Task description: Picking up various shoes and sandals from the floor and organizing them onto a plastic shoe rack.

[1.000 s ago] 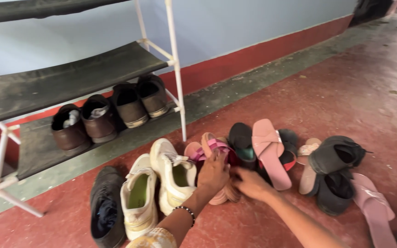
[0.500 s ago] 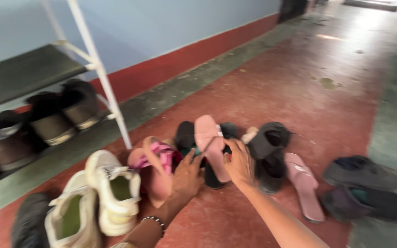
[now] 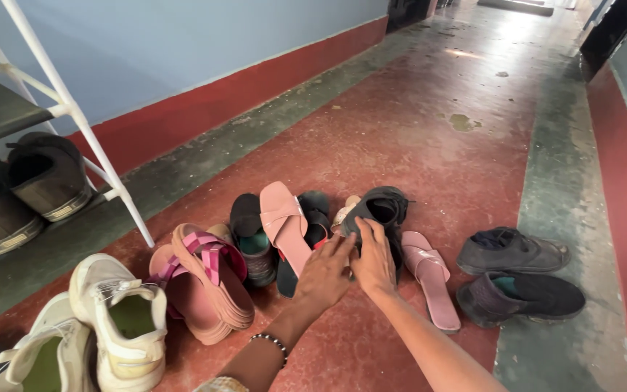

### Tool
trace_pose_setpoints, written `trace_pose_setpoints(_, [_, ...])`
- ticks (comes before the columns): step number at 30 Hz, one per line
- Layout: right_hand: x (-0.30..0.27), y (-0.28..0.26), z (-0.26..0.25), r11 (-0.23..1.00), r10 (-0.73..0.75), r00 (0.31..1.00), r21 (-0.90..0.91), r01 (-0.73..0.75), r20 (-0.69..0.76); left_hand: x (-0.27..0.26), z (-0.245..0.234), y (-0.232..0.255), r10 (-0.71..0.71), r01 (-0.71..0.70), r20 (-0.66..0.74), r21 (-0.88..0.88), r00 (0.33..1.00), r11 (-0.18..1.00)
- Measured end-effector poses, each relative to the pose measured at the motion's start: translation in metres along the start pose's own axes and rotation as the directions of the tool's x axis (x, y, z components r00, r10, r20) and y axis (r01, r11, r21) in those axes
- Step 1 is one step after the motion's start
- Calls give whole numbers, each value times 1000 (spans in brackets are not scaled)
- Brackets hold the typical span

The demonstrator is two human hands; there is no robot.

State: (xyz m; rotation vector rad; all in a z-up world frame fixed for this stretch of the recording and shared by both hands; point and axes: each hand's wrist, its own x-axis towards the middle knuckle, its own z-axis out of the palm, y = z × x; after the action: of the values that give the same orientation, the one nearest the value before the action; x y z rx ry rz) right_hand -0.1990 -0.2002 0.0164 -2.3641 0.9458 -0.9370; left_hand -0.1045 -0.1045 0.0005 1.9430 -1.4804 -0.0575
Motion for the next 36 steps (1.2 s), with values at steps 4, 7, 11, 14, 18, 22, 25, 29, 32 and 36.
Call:
trace_pose_setpoints(4, [4,10,-13,1000,-17,998,-21,16,-67,6,1,22,17,-18,95,11,995,1000])
trace_pose_setpoints(7, [4,24,-28,999,45,997,-17,-46,-70,10,5,32,26,-26,106,2,994,1000])
trace_pose_setpoints(11, [9,74,-40,976,155,980,-137,-171,-124,16,20,30,-10,9,150,6,989,1000])
trace_pose_setpoints(14, [12,106,-58,944,197,966,-234,-233,-166,17,31,28,-25,26,163,-3,986,1000])
trace_pose_setpoints(18, [17,152,-82,875,375,918,-280,-396,-129,22,38,33,30,-27,101,-32,994,999])
trace_pose_setpoints(22, [29,240,-72,849,398,909,-327,-415,-121,38,29,58,66,-61,80,-58,995,996])
trace_pose_setpoints(25, [36,277,-72,822,333,942,-477,-310,-38,54,50,61,-8,16,131,-61,991,998])
trace_pose_setpoints(29, [40,280,-78,782,332,941,-576,-237,64,62,70,62,-5,6,42,-27,999,1000])
trace_pose_setpoints(32, [37,252,-87,720,355,929,-664,-203,100,60,67,60,-45,45,19,4,999,999])
trace_pose_setpoints(36, [35,209,-103,528,523,851,-804,-274,54,54,54,52,-49,51,-16,106,999,993])
